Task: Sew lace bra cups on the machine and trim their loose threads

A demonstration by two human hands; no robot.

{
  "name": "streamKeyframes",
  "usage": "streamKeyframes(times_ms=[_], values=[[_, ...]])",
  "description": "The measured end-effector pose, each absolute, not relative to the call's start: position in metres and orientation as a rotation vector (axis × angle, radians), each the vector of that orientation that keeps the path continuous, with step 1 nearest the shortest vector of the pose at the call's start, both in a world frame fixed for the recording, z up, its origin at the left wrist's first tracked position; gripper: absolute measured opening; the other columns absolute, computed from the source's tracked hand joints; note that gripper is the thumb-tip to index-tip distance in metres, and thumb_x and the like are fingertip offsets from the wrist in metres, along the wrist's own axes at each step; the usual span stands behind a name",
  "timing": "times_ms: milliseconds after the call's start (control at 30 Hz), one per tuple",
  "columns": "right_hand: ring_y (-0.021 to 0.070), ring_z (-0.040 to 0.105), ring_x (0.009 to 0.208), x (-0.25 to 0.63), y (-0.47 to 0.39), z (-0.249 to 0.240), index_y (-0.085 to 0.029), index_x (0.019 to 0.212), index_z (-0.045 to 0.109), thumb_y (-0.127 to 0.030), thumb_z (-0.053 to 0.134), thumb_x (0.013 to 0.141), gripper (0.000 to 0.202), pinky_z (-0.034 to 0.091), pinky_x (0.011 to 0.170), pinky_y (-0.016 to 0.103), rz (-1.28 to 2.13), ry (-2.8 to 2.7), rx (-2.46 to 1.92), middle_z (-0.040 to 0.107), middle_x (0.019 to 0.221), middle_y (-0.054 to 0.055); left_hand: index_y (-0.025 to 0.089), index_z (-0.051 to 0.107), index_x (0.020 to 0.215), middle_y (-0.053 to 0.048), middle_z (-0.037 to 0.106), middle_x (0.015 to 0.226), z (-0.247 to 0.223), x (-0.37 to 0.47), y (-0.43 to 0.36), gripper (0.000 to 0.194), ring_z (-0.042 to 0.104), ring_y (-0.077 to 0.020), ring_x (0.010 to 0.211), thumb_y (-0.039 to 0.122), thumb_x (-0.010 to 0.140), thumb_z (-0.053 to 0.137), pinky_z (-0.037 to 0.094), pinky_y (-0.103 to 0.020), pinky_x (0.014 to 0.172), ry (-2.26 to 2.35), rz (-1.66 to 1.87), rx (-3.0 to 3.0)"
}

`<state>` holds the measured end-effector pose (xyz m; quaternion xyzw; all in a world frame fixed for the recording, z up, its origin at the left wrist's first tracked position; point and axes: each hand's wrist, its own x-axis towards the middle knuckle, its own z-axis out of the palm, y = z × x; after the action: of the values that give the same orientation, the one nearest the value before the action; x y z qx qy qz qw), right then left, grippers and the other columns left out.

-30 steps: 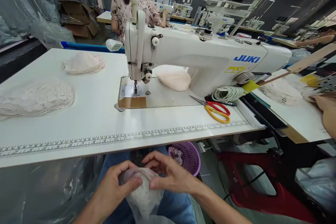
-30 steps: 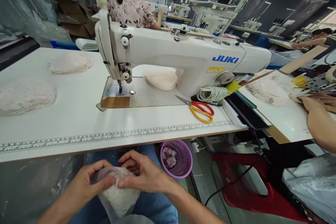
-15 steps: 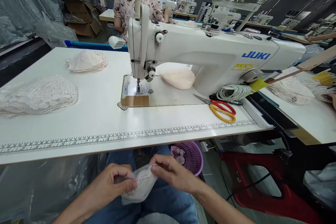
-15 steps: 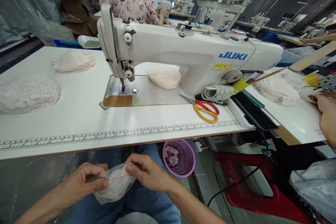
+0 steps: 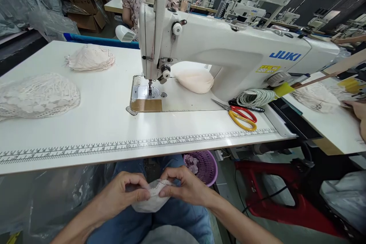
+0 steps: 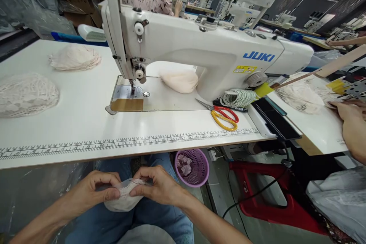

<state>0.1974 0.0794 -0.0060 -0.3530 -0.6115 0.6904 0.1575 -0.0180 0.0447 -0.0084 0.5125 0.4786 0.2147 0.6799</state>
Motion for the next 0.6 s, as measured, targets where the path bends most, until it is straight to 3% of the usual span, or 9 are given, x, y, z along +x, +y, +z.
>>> streamKeyframes(times_ms=[133,233,367,600], values=[[0.0098,0.047,0.061,0.194,0.081,-0.008,-0.013,0.078,0.064,-0.046,0.069,0.073,0.034,0.036,0.055,0.020,2.010,-1.756,-1.006,0.056,0.067,0.000,0.017,0.071,0.076,-0.002,0.065,0.079,-0.003,-0.021,0.043,0.018,0.054,-0.0183,0.076,0.035,0.074,0.066,0.038,-0.023,0.068,1.072,0.454,1.166],[0.0083,0.043,0.058,0.194,0.082,-0.008,-0.013,0.077,0.064,-0.046,0.067,0.074,0.034,0.033,0.053,0.019,1.981,-1.818,-0.995,0.053,0.065,-0.002,0.017,0.070,0.074,0.001,0.059,0.069,0.000,-0.017,0.043,0.016,0.049,-0.0158,0.068,0.033,0.069,0.069,0.034,-0.022,0.063,1.152,0.390,1.208],[0.0080,0.041,0.058,0.194,0.082,-0.008,-0.012,0.080,0.063,-0.045,0.067,0.075,0.033,0.032,0.053,0.018,1.949,-1.892,-0.964,0.050,0.064,-0.003,0.016,0.067,0.065,0.002,0.047,0.065,0.000,-0.008,0.045,0.020,0.043,-0.0124,0.060,0.033,0.073,0.061,0.029,-0.022,0.057,1.199,0.379,1.262],[0.0070,0.038,0.057,0.197,0.083,-0.017,-0.013,0.073,0.057,-0.044,0.070,0.073,0.033,0.028,0.051,0.019,1.961,-1.761,-1.017,0.045,0.061,-0.004,0.016,0.066,0.067,0.003,0.047,0.067,0.001,-0.008,0.050,0.017,0.043,-0.0130,0.064,0.031,0.074,0.060,0.030,-0.022,0.059,1.197,0.347,1.288]])
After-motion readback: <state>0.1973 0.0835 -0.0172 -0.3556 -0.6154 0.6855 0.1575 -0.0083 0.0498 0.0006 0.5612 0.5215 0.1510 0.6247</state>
